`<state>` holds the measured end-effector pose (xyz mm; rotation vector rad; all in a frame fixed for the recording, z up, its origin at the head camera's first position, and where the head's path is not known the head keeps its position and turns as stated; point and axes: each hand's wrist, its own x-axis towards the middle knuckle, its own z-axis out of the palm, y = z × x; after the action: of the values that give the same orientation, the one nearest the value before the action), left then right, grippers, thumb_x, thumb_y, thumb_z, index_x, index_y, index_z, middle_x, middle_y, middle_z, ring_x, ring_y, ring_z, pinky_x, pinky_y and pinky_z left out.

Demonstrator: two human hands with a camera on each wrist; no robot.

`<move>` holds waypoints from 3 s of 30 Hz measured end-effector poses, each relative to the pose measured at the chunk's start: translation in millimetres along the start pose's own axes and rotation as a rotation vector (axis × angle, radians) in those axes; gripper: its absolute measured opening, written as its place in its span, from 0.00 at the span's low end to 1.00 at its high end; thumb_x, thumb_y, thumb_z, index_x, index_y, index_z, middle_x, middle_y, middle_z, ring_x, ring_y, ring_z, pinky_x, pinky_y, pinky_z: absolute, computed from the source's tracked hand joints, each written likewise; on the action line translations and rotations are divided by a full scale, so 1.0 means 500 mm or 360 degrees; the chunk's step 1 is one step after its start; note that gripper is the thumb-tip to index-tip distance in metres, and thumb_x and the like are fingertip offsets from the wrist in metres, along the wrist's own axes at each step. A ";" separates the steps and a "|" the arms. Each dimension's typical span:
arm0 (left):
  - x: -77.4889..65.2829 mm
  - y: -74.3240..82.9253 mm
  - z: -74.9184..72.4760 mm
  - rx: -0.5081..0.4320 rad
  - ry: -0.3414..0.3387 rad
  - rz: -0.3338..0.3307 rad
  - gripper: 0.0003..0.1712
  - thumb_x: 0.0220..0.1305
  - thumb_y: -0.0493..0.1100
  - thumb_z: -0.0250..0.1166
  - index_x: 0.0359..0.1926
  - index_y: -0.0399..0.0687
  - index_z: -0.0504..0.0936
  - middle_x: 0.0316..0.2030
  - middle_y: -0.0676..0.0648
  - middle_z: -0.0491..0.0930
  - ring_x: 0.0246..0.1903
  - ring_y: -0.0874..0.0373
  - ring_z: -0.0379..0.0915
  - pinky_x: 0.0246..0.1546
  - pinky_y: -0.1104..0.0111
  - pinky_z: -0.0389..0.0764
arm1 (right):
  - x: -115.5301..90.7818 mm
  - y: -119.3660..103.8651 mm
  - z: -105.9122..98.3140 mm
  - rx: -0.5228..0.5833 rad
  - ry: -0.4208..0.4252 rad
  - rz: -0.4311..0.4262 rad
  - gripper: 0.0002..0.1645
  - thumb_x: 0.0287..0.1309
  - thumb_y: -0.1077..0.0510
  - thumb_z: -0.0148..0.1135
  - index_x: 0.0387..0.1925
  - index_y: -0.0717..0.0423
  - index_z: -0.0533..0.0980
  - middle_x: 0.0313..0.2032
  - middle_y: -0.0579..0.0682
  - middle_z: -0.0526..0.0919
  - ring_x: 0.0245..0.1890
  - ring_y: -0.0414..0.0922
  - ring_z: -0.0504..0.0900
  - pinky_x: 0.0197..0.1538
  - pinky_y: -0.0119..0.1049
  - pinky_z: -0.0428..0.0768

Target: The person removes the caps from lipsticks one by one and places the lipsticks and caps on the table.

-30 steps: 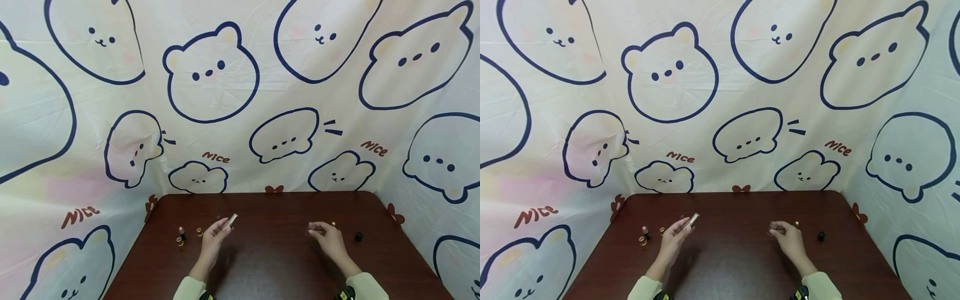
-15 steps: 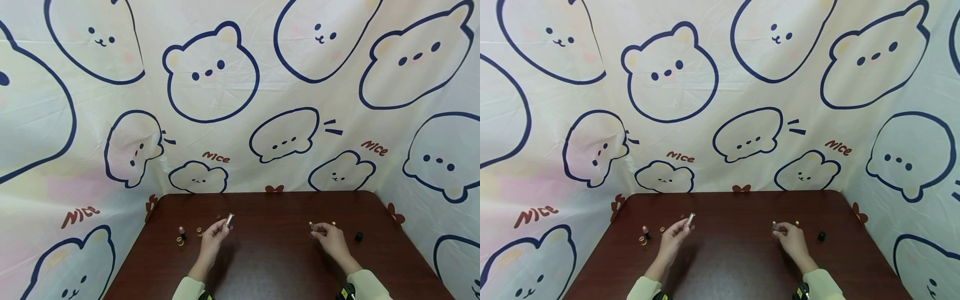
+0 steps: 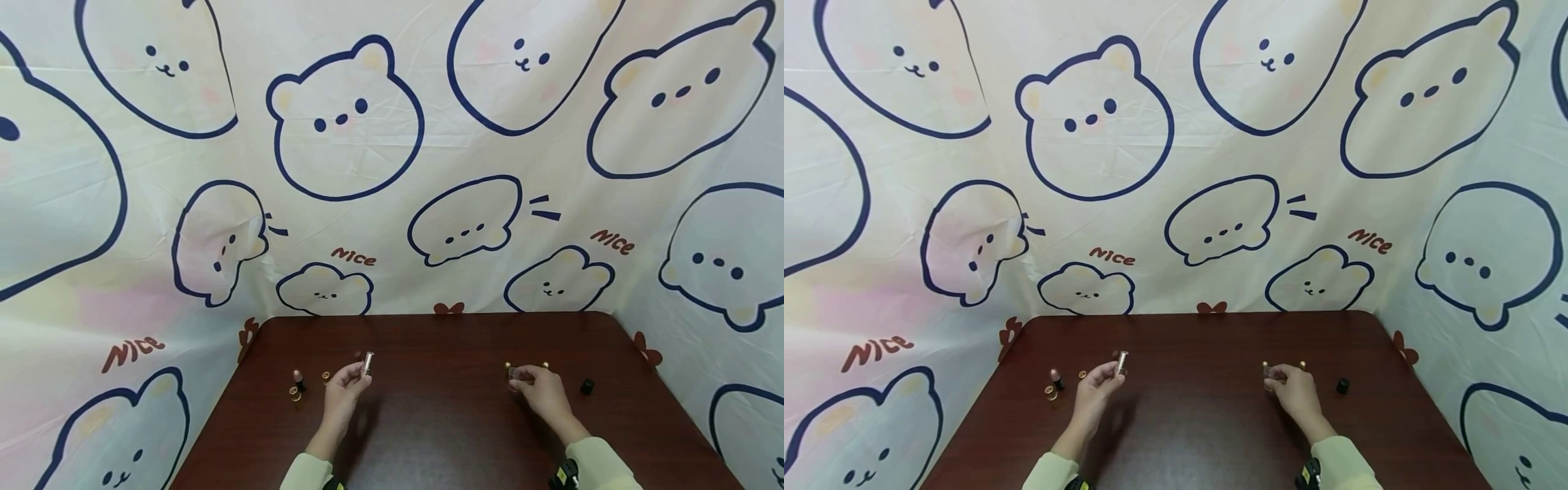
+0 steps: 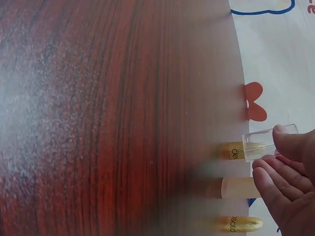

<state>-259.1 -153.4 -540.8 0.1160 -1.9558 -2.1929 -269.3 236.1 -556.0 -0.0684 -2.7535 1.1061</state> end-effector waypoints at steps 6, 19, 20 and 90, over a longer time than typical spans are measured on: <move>0.002 -0.001 -0.007 0.0074 0.0042 -0.0018 0.19 0.56 0.27 0.67 0.49 0.25 0.78 0.42 0.36 0.80 0.37 0.62 0.77 0.36 0.75 0.77 | 0.001 -0.001 0.001 0.0005 -0.0001 -0.0015 0.12 0.54 0.62 0.70 0.41 0.62 0.82 0.34 0.51 0.85 0.34 0.48 0.84 0.35 0.45 0.80; 0.005 -0.035 -0.019 0.0394 0.0202 0.0073 0.16 0.50 0.26 0.70 0.42 0.29 0.80 0.39 0.36 0.83 0.39 0.50 0.77 0.33 0.75 0.76 | -0.005 0.001 0.008 0.0001 -0.0048 0.0001 0.12 0.55 0.62 0.69 0.42 0.63 0.82 0.35 0.52 0.85 0.34 0.47 0.84 0.34 0.45 0.80; 0.006 -0.039 -0.020 0.0422 0.0214 0.0080 0.16 0.50 0.26 0.71 0.42 0.30 0.80 0.38 0.36 0.83 0.39 0.50 0.77 0.33 0.75 0.76 | -0.005 0.000 0.008 0.0004 -0.0052 0.0002 0.12 0.55 0.62 0.69 0.42 0.63 0.82 0.35 0.52 0.85 0.33 0.47 0.84 0.34 0.45 0.80; 0.027 -0.102 -0.053 0.0943 0.0323 0.0069 0.14 0.48 0.26 0.72 0.38 0.36 0.82 0.33 0.42 0.84 0.37 0.46 0.81 0.33 0.58 0.80 | -0.012 0.019 0.030 -0.0017 -0.0067 -0.0066 0.04 0.55 0.63 0.69 0.33 0.58 0.82 0.35 0.49 0.79 0.29 0.43 0.82 0.28 0.38 0.78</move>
<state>-272.2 -176.4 -593.4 0.3603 -2.3822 -1.4432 -266.3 231.9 -574.2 0.0110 -2.7848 1.0946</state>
